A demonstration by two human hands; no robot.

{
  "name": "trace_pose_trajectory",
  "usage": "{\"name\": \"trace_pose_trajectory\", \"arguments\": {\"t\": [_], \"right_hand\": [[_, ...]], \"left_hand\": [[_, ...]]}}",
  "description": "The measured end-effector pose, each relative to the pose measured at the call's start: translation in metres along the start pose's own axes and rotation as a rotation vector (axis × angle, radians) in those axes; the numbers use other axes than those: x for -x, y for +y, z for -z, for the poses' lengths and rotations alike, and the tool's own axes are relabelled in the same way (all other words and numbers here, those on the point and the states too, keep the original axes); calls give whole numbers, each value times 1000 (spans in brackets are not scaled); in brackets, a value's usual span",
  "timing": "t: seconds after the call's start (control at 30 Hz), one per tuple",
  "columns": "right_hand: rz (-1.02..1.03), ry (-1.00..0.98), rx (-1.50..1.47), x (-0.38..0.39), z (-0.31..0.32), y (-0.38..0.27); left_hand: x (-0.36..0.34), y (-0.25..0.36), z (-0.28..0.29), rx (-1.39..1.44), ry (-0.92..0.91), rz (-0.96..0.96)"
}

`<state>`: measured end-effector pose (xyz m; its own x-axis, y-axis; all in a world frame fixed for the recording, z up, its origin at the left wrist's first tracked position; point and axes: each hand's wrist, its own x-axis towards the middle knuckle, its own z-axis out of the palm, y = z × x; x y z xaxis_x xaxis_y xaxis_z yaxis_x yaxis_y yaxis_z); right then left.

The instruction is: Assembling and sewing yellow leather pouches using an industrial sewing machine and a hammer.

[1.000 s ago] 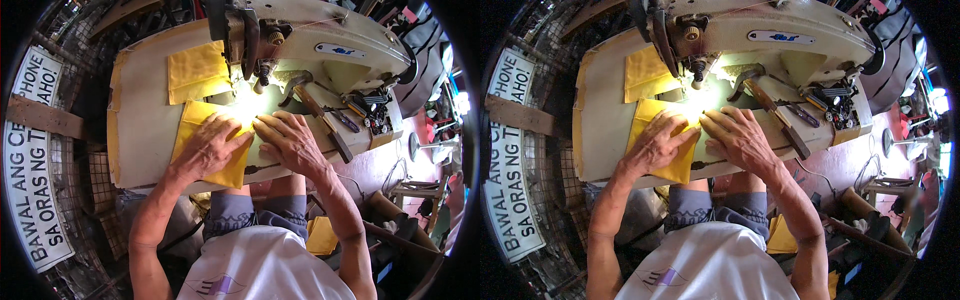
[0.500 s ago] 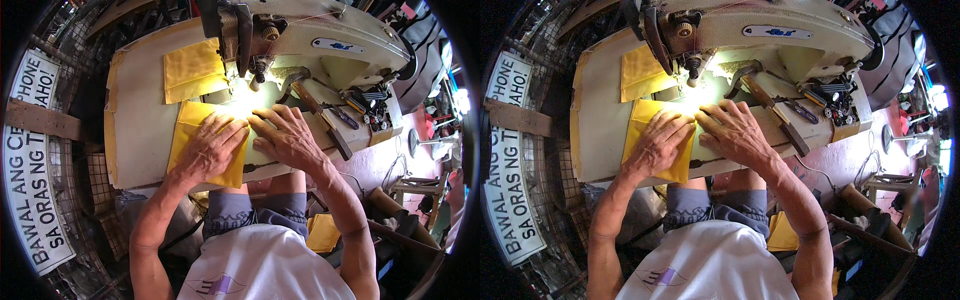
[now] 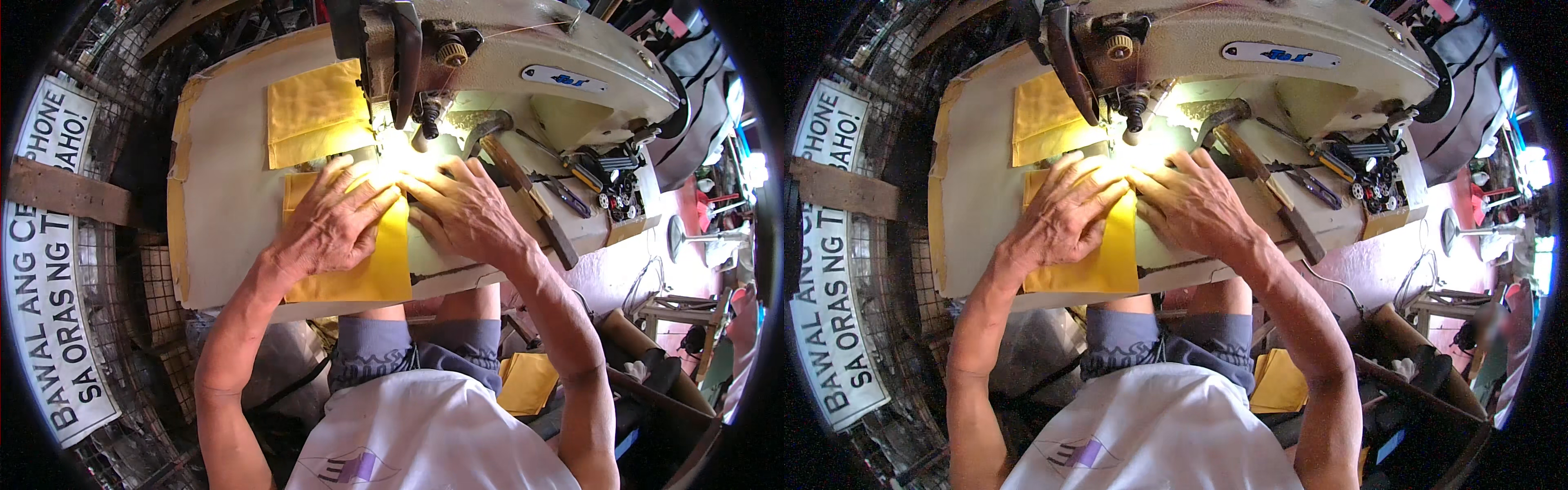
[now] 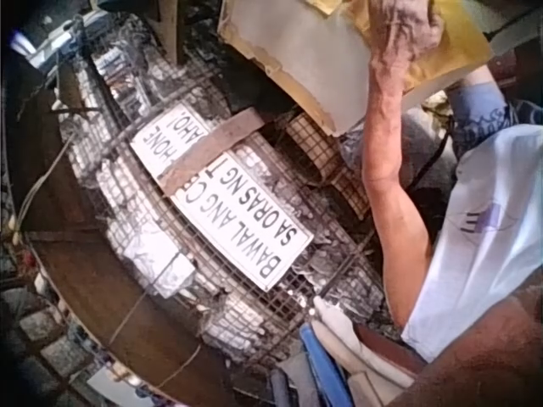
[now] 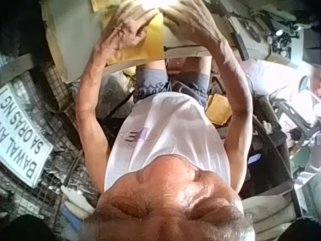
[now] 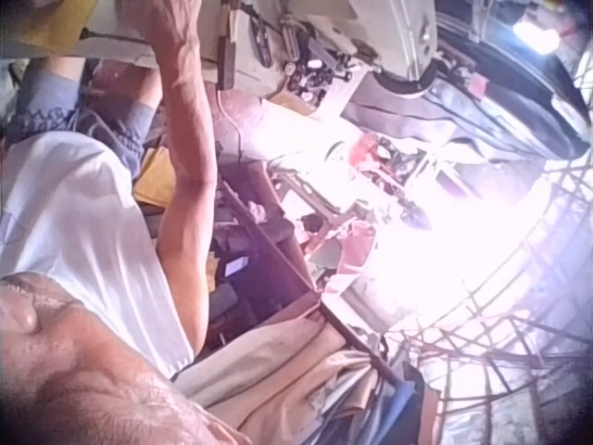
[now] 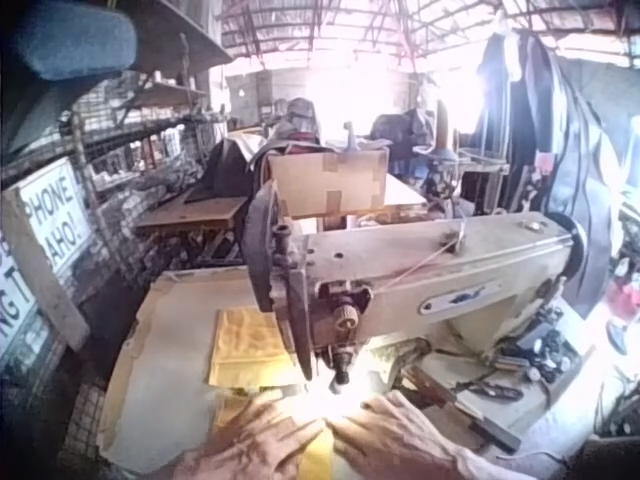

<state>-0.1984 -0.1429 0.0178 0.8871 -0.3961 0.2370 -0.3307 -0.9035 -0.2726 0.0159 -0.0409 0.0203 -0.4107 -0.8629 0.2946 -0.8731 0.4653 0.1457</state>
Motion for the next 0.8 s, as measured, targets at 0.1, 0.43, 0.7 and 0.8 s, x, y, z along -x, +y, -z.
{"name": "trace_pose_trajectory", "arguments": {"t": [0.1, 0.43, 0.7, 0.8], "right_hand": [[52, 39, 31, -16, 0, 5], [42, 103, 3, -18, -14, 8], [24, 105, -51, -18, -10, 4], [10, 77, -47, -17, -8, 4]], "left_hand": [[-4, -4, 4, 10, 14, 15], [-8, -15, 7, 40, -2, 27], [-7, -20, 4, 36, -4, 62], [-8, -21, 0, 40, 0, 56]]}}
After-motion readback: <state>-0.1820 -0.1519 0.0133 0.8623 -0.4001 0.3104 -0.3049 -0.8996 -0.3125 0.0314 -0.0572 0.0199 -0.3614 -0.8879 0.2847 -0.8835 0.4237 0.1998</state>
